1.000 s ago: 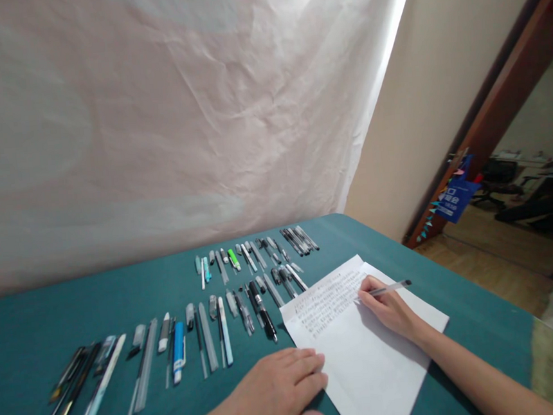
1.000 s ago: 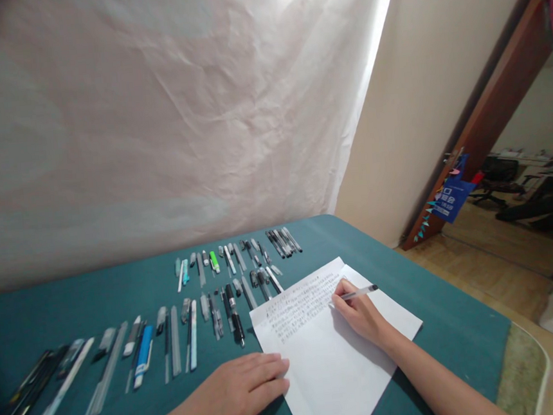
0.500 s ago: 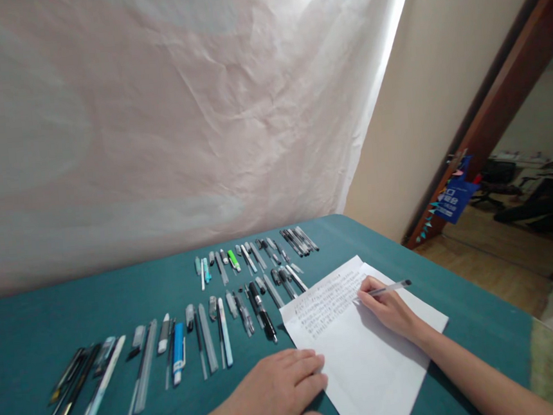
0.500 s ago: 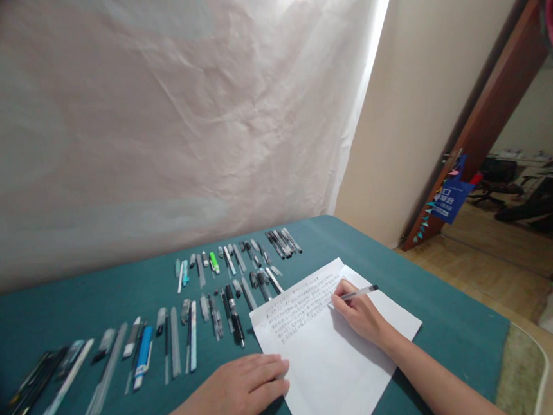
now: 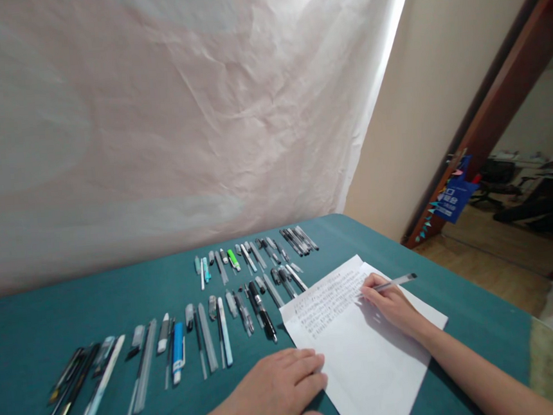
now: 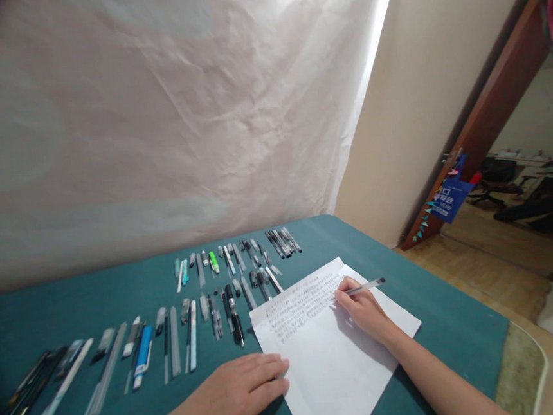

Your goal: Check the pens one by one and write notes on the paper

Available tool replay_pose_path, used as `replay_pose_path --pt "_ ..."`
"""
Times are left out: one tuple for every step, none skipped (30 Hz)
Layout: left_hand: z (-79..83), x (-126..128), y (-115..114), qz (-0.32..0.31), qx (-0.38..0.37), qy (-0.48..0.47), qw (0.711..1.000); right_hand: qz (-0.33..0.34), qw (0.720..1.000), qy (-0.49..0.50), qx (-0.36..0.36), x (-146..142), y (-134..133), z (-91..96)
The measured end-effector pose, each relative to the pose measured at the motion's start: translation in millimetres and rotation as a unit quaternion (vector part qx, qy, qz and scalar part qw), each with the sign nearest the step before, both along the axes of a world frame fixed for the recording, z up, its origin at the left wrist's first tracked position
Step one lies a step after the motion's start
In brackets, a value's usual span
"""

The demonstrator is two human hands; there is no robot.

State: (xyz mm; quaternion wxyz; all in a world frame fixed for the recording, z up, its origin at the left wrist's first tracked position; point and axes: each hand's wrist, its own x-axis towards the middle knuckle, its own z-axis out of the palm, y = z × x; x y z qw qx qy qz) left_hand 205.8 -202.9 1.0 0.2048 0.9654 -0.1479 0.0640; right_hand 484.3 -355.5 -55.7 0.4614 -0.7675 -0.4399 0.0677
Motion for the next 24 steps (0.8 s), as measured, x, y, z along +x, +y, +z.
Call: replay_pose_path --pt "-0.3 0 0 0.000 -0.004 -0.006 1.000 -0.007 1.000 0.003 0.004 0 0 -0.1" --pt "-0.7 0 0 0.000 -0.009 -0.012 1.000 -0.012 1.000 0.005 0.007 1 1 0.1" --pt "-1.3 0 0 -0.001 -0.013 -0.018 1.000 -0.015 1.000 0.009 0.008 0 1 0.8" --pt "-2.0 0 0 -0.001 -0.014 -0.022 1.000 -0.014 1.000 0.013 0.008 -1 2 2.0" --pt "-2.8 0 0 -0.001 -0.012 -0.024 1.000 -0.009 1.000 0.015 0.008 -2 3 4.1" --pt "-3.9 0 0 -0.001 -0.008 -0.024 1.000 0.000 1.000 0.015 0.007 -4 5 6.9" --pt "-5.0 0 0 0.000 -0.001 -0.022 1.000 0.014 1.000 0.012 0.004 -6 6 10.4" --pt "-6.3 0 1 0.002 0.005 -0.020 1.000 0.028 1.000 0.008 0.003 -8 9 14.6" --pt "-7.6 0 1 0.005 0.009 -0.019 1.000 0.042 0.999 0.003 0.003 -11 12 19.3" --pt "-8.9 0 2 0.009 0.011 -0.019 1.000 0.056 0.998 -0.002 0.003 -13 17 24.2" --pt "-10.1 -1 3 0.013 0.009 -0.023 1.000 0.070 0.997 -0.007 0.000 -15 23 29.0" --pt "-11.1 -1 4 0.019 0.004 -0.029 0.999 0.086 0.996 -0.020 -0.009 -17 31 33.4" --pt "-11.7 -2 5 0.026 -0.001 -0.036 0.999 0.100 0.994 -0.039 -0.020 -18 40 36.9" --pt "-11.9 -2 6 0.033 -0.007 -0.042 0.999 0.110 0.991 -0.062 -0.032 -18 50 39.4" --pt "-11.6 -3 7 0.040 -0.011 -0.047 0.998 0.117 0.988 -0.088 -0.045 -18 61 40.7" --pt "-10.9 -4 8 0.047 -0.014 -0.051 0.998 0.116 0.986 -0.107 -0.051 -17 73 40.7" --pt "-10.0 -4 9 0.053 -0.016 -0.053 0.997 0.115 0.985 -0.118 -0.055 -16 86 39.6" --pt "-8.9 -4 9 0.059 -0.017 -0.055 0.997 0.117 0.983 -0.126 -0.058 -15 98 37.6" --pt "-8.1 -4 9 0.064 -0.018 -0.057 0.996 0.118 0.982 -0.131 -0.061 -14 109 35.0" --pt "-7.4 -4 10 0.071 -0.018 -0.060 0.996 0.121 0.981 -0.138 -0.065 -13 120 32.0" --pt "-7.0 -4 10 0.077 -0.019 -0.064 0.995 0.121 0.980 -0.145 -0.069 -13 130 28.8" --pt "-6.9 -4 11 0.082 -0.021 -0.069 0.994 0.120 0.979 -0.151 -0.073 -12 138 25.8" --pt "-7.0 -4 11 0.087 -0.024 -0.074 0.993 0.116 0.978 -0.157 -0.077 -12 146 22.8" --pt "-7.1 -4 12 0.092 -0.029 -0.078 0.992 0.110 0.977 -0.162 -0.082 -12 151 20.2"
